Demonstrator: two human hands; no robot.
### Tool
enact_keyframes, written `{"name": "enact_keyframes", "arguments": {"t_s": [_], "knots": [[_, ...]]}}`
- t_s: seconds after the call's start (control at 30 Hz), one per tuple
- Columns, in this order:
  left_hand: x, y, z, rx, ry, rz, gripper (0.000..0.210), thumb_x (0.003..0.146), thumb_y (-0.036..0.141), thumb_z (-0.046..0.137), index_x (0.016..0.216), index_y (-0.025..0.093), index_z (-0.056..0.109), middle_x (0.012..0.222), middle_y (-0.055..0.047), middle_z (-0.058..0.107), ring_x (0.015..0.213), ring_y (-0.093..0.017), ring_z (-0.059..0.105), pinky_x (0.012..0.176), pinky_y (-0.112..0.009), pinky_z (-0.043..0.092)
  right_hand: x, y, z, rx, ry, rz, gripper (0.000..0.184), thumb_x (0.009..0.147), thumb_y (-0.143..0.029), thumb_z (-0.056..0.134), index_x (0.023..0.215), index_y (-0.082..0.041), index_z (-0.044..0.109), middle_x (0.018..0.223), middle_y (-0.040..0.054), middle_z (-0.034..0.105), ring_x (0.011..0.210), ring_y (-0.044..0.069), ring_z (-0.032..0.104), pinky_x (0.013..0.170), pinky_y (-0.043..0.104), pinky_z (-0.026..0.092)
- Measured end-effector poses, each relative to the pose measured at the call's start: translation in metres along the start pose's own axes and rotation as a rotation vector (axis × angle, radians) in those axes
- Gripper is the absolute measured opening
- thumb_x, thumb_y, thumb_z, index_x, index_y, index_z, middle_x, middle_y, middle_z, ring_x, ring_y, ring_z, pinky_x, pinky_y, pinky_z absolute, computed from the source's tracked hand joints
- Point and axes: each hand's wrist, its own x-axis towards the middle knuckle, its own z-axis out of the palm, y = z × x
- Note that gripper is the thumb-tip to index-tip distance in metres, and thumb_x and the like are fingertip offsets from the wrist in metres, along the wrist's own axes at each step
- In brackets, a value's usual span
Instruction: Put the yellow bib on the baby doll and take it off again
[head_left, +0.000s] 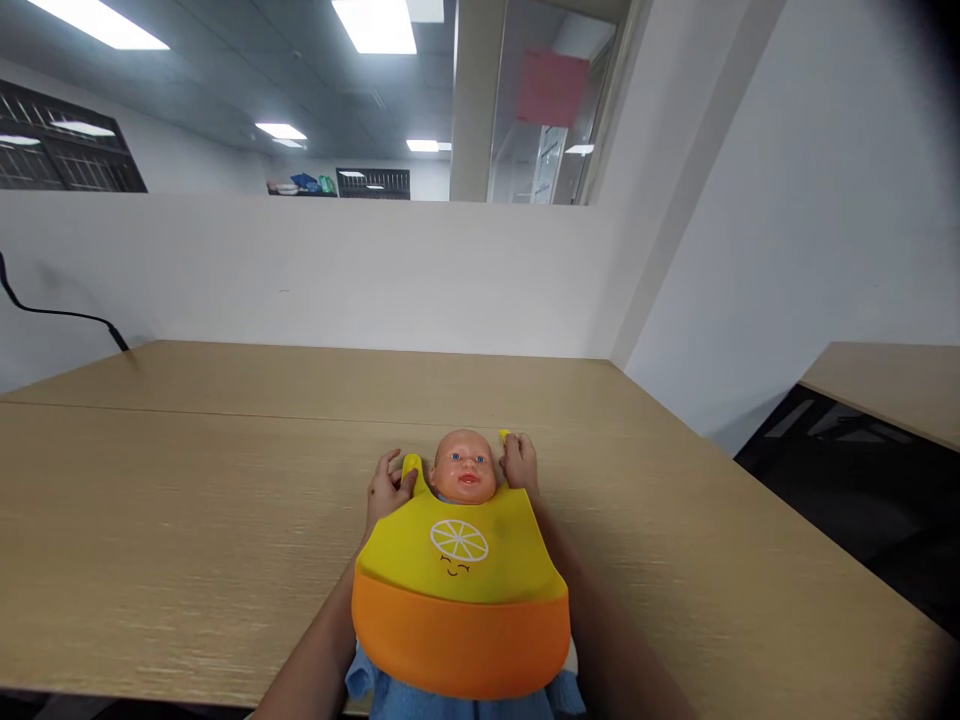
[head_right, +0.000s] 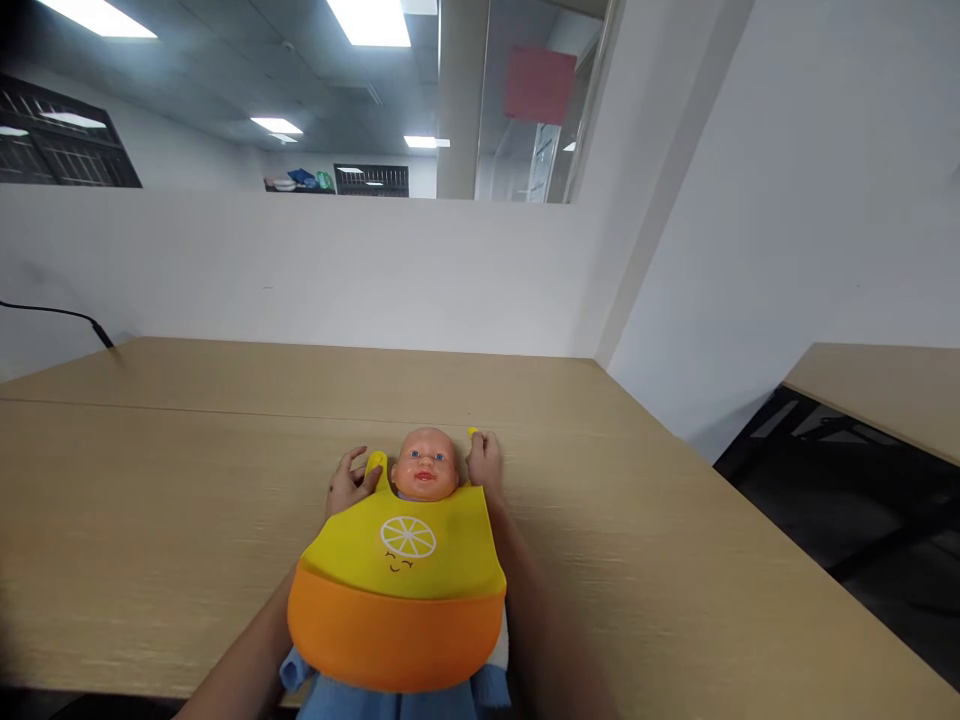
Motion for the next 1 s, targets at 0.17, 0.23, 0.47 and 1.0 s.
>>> {"name": "enact_keyframes", "arguments": {"t_s": [0.17, 0.23, 0.47, 1.0], "knots": [[-0.003, 0.009, -0.003, -0.079, 0.071, -0.034, 0.057, 0.052, 0.048, 0.083, 0.094, 0.014, 0.064, 0.066, -0.005, 0.070, 0.055, -0.016, 0.060, 0.053, -0.025, 0.041, 0.015, -0.006, -0.016, 0.288, 0.165, 0.217, 0.029, 0.072, -0.047, 0.055, 0.064, -0.023, 0.039, 0.051, -0.0088, 0.034, 0.042, 0.007, 0.031, 0.039, 0.022, 0.024], [-0.004, 0.013, -0.003, -0.186, 0.053, -0.086, 0.054, 0.049, 0.048, 0.085, 0.087, 0.014, 0.067, 0.071, -0.006, 0.072, 0.059, -0.017, 0.062, 0.056, -0.026, 0.043, 0.017, -0.017, -0.025, 0.379, 0.129, 0.250, 0.028, 0.071, -0.046, 0.057, 0.064, -0.022, 0.044, 0.052, -0.0076, 0.038, 0.041, 0.007, 0.034, 0.039, 0.022, 0.026], [-0.003, 0.011, -0.003, -0.455, -0.032, -0.212, 0.050, 0.041, 0.035, 0.091, 0.082, 0.013, 0.072, 0.076, -0.004, 0.074, 0.064, -0.014, 0.064, 0.063, -0.025, 0.048, 0.006, -0.086, -0.044, 0.273, -0.583, 0.036, 0.044, 0.061, -0.038, 0.079, 0.098, -0.017, 0.067, 0.088, 0.0039, 0.067, 0.080, 0.016, 0.061, 0.072, 0.027, 0.049], [-0.011, 0.007, -0.008, -0.764, -0.228, -0.193, 0.031, 0.047, 0.017, 0.086, 0.071, 0.017, 0.068, 0.070, 0.000, 0.071, 0.066, -0.013, 0.066, 0.070, -0.024, 0.049, -0.041, -0.168, 0.042, -0.774, -0.838, -0.498, 0.016, 0.080, -0.020, 0.062, 0.092, -0.026, 0.072, 0.093, 0.0025, 0.073, 0.090, 0.021, 0.065, 0.076, 0.028, 0.042]]}}
